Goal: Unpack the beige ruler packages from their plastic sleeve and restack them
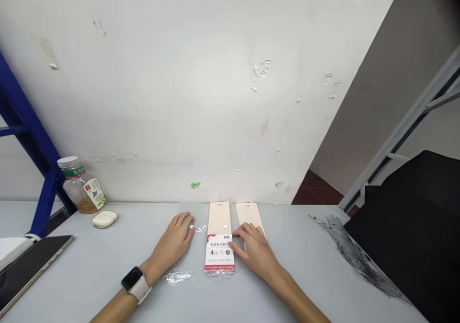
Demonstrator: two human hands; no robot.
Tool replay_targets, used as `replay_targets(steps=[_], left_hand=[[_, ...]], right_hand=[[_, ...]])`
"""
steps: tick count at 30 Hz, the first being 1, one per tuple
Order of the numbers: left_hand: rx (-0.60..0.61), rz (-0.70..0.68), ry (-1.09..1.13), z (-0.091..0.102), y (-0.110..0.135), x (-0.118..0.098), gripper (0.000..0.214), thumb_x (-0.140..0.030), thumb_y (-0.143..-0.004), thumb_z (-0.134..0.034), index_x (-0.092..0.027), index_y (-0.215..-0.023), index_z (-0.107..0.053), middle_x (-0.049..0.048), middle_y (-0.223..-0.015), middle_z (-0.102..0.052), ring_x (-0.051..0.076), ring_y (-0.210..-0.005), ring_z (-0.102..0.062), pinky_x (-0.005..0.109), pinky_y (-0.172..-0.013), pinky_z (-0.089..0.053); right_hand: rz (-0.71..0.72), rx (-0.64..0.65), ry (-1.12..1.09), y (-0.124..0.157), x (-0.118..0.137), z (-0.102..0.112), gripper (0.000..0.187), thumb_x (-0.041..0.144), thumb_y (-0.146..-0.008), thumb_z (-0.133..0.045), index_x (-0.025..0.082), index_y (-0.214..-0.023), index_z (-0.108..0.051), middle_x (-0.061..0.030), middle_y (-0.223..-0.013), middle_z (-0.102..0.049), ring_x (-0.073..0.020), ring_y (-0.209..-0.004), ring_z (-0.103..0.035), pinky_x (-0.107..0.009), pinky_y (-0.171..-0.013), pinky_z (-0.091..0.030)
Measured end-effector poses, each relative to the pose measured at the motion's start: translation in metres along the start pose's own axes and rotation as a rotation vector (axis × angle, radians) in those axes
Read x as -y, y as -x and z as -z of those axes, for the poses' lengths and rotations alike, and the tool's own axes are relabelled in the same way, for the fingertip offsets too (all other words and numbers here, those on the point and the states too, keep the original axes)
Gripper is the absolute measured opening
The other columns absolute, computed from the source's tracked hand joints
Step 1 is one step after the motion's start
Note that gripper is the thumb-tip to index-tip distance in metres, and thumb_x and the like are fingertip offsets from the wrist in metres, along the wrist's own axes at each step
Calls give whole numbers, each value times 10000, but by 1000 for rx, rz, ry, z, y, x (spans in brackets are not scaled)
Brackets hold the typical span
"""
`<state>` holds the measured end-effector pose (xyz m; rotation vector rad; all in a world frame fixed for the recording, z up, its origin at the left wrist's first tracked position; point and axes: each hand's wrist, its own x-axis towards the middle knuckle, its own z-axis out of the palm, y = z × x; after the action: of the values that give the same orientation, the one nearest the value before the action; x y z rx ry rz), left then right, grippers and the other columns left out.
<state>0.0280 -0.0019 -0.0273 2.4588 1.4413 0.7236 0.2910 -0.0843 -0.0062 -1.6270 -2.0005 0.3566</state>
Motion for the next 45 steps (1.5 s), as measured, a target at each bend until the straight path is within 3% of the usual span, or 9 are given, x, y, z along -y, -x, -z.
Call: replay_targets(steps=[10,17,21,24,26,30,39,43,45], left_hand=[[2,-55,-18,-3,-1,0,304,-351,-985,-336,-227,-1145,-563,83,-1269,-547,256,-1188,-488,491,-1069,-364],[-70,-26,91,4,-3,-6,292,-382,-961,-395,-232,-1135,-574,81,-1277,-571,276,-1252,-471,540,-1135,-254],[28,104,515,15,-4,-33,336,-455,-943,-435,-250,-1192,-530,88,-1222,-607,280,-1159,-551,465,-998,-433],[168,189,960,14,-3,-52,493,-474,-903,-516,-247,-1316,-372,36,-974,-645,243,-918,-664,419,-866,-516],[197,214,1097,11,-2,-58,540,-474,-874,-570,-248,-1313,-351,1,-890,-616,227,-834,-673,398,-806,-531],[225,212,1129,10,-1,-57,533,-484,-852,-605,-249,-1279,-389,-12,-860,-596,215,-792,-670,364,-747,-518],[223,222,1191,11,-3,-54,708,-453,-825,-649,-282,-1403,-279,-38,-821,-577,170,-682,-635,341,-654,-521],[140,204,1188,19,-7,-50,809,-430,-843,-624,-307,-1482,-144,-48,-809,-551,143,-644,-594,319,-608,-519],[79,225,1145,27,-10,-44,764,-409,-841,-608,-316,-1472,-187,-51,-822,-532,123,-619,-575,300,-600,-510]], right_hand=[[-177,12,-227,-8,4,-1,112,285,-807,-573,250,-846,-672,-20,-922,-665,-218,-905,-579,-377,-898,-393],[-339,-5,-640,-15,-7,0,144,339,-716,-633,212,-778,-658,14,-710,-567,-157,-658,-488,-279,-638,-399],[-317,1,-754,-14,-8,2,231,423,-724,-667,201,-786,-659,18,-678,-546,-153,-663,-477,-274,-641,-394],[-298,28,-772,-11,-4,1,258,456,-732,-675,203,-776,-656,14,-695,-568,-155,-677,-487,-274,-650,-397],[-281,69,-798,-9,-2,1,275,480,-753,-663,205,-776,-655,7,-724,-596,-162,-701,-512,-276,-661,-407],[-278,122,-822,-6,2,2,315,520,-784,-631,207,-780,-666,-11,-773,-642,-182,-739,-558,-287,-675,-428],[-334,7,-802,-9,-1,2,326,504,-709,-704,197,-652,-609,11,-647,-559,-154,-640,-479,-291,-627,-383],[-336,-35,-852,-11,-9,12,385,563,-720,-687,203,-655,-567,18,-617,-525,-154,-619,-481,-288,-614,-380],[-344,-59,-854,-11,-17,20,412,596,-727,-666,210,-655,-542,33,-590,-502,-147,-595,-478,-280,-599,-375]])
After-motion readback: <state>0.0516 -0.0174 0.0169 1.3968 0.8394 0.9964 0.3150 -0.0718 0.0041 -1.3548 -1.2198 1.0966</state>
